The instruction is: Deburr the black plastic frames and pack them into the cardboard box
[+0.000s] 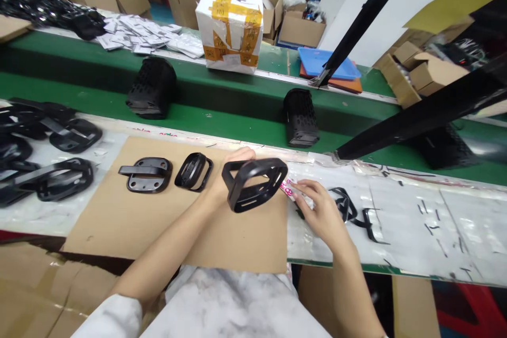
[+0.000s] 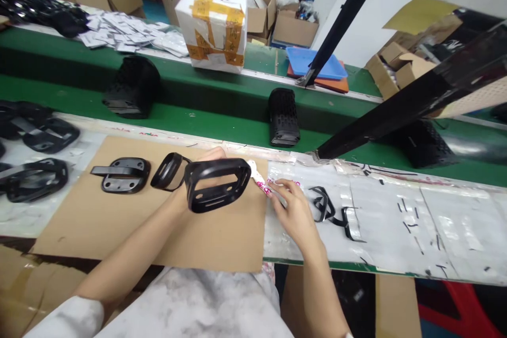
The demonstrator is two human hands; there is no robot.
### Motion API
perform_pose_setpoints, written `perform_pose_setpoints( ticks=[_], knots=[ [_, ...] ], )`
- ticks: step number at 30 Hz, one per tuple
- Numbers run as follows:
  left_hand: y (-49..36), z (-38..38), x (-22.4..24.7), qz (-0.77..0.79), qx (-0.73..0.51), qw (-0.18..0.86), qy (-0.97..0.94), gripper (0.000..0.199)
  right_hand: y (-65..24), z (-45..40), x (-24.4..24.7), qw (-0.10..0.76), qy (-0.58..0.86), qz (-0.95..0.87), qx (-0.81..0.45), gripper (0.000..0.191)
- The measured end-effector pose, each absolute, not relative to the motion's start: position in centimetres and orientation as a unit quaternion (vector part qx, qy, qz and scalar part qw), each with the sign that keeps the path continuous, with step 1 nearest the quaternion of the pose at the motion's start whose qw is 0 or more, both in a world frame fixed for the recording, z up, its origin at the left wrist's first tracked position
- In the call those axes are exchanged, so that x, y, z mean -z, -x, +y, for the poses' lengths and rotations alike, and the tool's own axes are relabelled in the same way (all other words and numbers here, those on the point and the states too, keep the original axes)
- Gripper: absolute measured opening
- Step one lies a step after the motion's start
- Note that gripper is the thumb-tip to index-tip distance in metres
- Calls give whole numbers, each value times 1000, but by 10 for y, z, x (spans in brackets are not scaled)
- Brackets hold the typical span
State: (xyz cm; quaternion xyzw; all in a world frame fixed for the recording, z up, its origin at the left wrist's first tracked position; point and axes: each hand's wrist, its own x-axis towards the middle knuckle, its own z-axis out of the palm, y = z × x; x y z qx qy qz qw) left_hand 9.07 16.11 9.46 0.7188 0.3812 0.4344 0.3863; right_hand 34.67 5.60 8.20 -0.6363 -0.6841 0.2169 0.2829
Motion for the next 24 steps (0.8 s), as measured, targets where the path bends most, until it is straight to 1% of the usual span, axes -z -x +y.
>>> perform_pose_setpoints(
  ticks=[1,3,4,5,7,9,12,14,16,20,24],
  knots=[
    [-92,158,-97,369,-441,366,-731,39,-338,57,-86,315,615,-682,-240,38],
    [-95,154,-98,348,-466,315,-750,35,-317,59,-94,374,549,-677,-318,52],
    [-96,151,-98,334,-479,294,-757,33,-306,60,-98,397,516,-673,-350,56],
    [-97,149,-97,321,-489,284,-759,31,-297,61,-101,416,495,-668,-370,55],
    [-96,144,-97,314,-498,301,-750,28,-282,63,-105,440,482,-662,-370,46],
    [-93,138,-97,330,-499,353,-719,26,-274,65,-107,454,487,-658,-351,38],
    [-84,129,-97,368,-476,499,-624,24,-275,67,-111,468,485,-664,-323,35],
    [-76,121,-98,371,-443,607,-546,28,-279,69,-113,467,485,-675,-300,35],
    [-67,112,-97,361,-409,684,-485,34,-283,70,-114,464,488,-685,-277,35],
    [-56,95,-92,336,-393,754,-405,47,-284,74,-109,461,499,-689,-253,37],
    [-52,84,-85,301,-411,787,-350,46,-282,78,-95,459,511,-687,-237,37]
  ],
)
